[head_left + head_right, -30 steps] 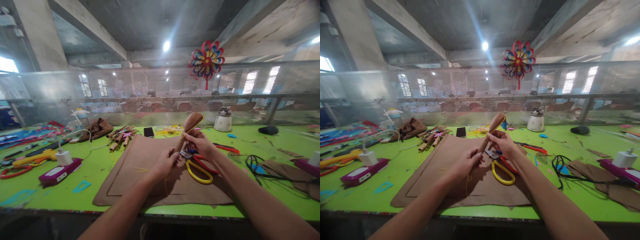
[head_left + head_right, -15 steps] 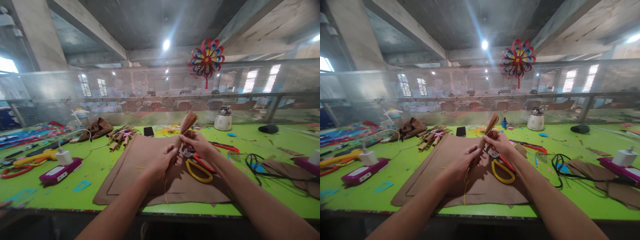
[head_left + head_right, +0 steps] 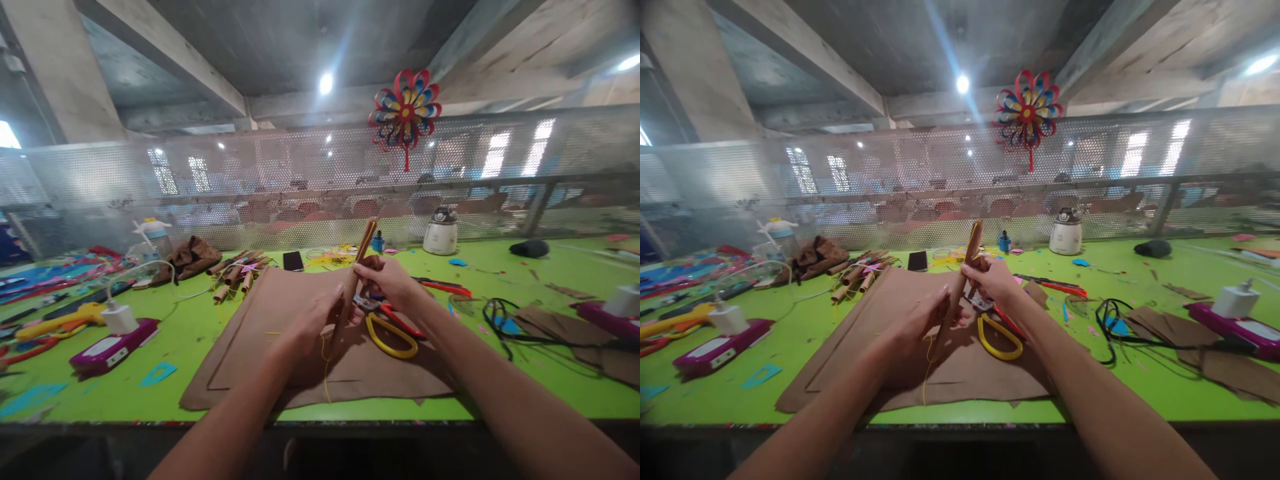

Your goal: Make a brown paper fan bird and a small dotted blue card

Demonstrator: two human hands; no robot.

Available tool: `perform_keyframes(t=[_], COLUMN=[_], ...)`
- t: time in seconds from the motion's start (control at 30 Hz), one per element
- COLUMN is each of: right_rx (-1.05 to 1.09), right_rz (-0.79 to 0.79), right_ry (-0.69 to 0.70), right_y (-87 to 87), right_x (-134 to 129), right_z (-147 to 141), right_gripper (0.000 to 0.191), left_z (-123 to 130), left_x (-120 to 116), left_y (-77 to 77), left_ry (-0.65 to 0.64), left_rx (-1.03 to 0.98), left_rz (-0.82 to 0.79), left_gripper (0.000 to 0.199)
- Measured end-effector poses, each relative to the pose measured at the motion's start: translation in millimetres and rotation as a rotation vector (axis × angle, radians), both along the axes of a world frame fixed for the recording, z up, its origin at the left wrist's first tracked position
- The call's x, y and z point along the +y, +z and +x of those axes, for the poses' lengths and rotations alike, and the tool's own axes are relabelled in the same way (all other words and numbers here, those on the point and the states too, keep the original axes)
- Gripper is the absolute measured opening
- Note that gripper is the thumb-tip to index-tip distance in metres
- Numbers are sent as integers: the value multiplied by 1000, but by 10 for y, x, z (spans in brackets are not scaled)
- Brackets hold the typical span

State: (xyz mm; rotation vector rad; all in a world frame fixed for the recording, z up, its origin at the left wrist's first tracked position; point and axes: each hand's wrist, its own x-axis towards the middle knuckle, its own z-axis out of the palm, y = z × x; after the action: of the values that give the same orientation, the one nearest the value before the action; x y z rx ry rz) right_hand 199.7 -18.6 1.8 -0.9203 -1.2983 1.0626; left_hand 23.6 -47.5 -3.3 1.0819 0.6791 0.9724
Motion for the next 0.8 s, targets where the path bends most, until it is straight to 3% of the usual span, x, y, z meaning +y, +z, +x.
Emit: perform_keyframes(t=[0.1, 0.17, 0.4, 0.57, 0.8], right_rx=[-22, -9, 161, 212, 185], right_rz=[-29, -44, -55, -26, -44], right_ry=[-29, -20, 77, 149, 145], right_y=[-17, -17, 26, 22, 14], right_x=[4, 1, -13, -15, 20], right_z=[-22, -31, 25, 29, 51], right_gripper=[35, 36, 36, 43, 30], left_z=[24, 33, -42, -85, -97], left_x=[36, 61, 139, 171, 157], left_y=[-63, -100, -65, -15, 22], left_ry=[-130, -149, -124, -187, -204], left_rx=[126, 136, -75, -196, -229], left_rz=[68, 92, -59, -150, -151], left_gripper=[19, 20, 22, 26, 27])
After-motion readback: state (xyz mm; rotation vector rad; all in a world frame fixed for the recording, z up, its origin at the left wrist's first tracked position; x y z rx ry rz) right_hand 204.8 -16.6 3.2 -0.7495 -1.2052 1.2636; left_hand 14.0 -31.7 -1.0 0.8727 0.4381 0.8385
